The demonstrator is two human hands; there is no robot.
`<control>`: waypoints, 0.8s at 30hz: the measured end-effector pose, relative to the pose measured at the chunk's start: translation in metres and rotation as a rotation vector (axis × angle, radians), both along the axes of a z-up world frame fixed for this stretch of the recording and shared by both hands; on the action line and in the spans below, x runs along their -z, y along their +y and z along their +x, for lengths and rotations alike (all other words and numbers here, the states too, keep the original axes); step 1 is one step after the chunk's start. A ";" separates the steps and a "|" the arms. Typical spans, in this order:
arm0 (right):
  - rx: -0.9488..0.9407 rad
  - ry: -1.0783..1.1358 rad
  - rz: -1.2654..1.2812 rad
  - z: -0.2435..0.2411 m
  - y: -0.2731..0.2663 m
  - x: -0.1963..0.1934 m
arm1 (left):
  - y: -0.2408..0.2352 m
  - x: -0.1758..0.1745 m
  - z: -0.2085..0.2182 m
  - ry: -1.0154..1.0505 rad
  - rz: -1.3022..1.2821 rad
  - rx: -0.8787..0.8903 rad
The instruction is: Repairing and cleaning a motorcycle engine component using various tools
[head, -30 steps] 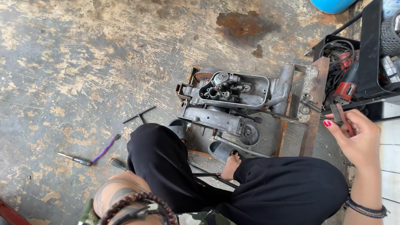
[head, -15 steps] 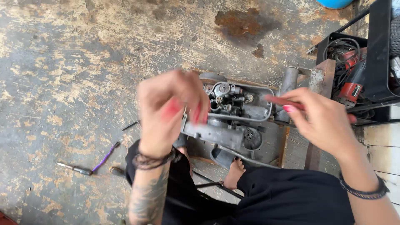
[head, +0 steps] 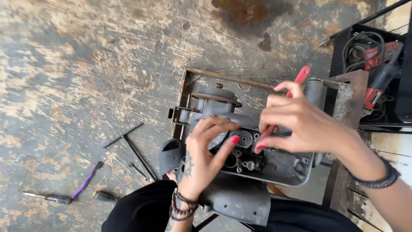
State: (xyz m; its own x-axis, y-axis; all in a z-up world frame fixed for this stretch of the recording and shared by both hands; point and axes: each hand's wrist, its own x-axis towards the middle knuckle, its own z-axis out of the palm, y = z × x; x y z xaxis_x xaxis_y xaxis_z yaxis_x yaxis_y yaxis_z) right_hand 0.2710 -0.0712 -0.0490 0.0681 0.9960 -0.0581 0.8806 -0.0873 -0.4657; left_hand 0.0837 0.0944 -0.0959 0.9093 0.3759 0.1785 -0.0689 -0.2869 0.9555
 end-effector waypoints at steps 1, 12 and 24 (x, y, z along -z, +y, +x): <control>-0.002 0.013 -0.011 0.016 0.004 0.001 | 0.000 0.002 0.002 0.013 -0.011 -0.002; -0.044 0.077 0.112 0.037 0.018 -0.010 | -0.001 0.005 0.005 0.070 -0.121 0.049; 0.368 -0.197 -0.282 -0.021 -0.042 -0.022 | 0.001 0.010 0.005 -0.007 -0.033 0.060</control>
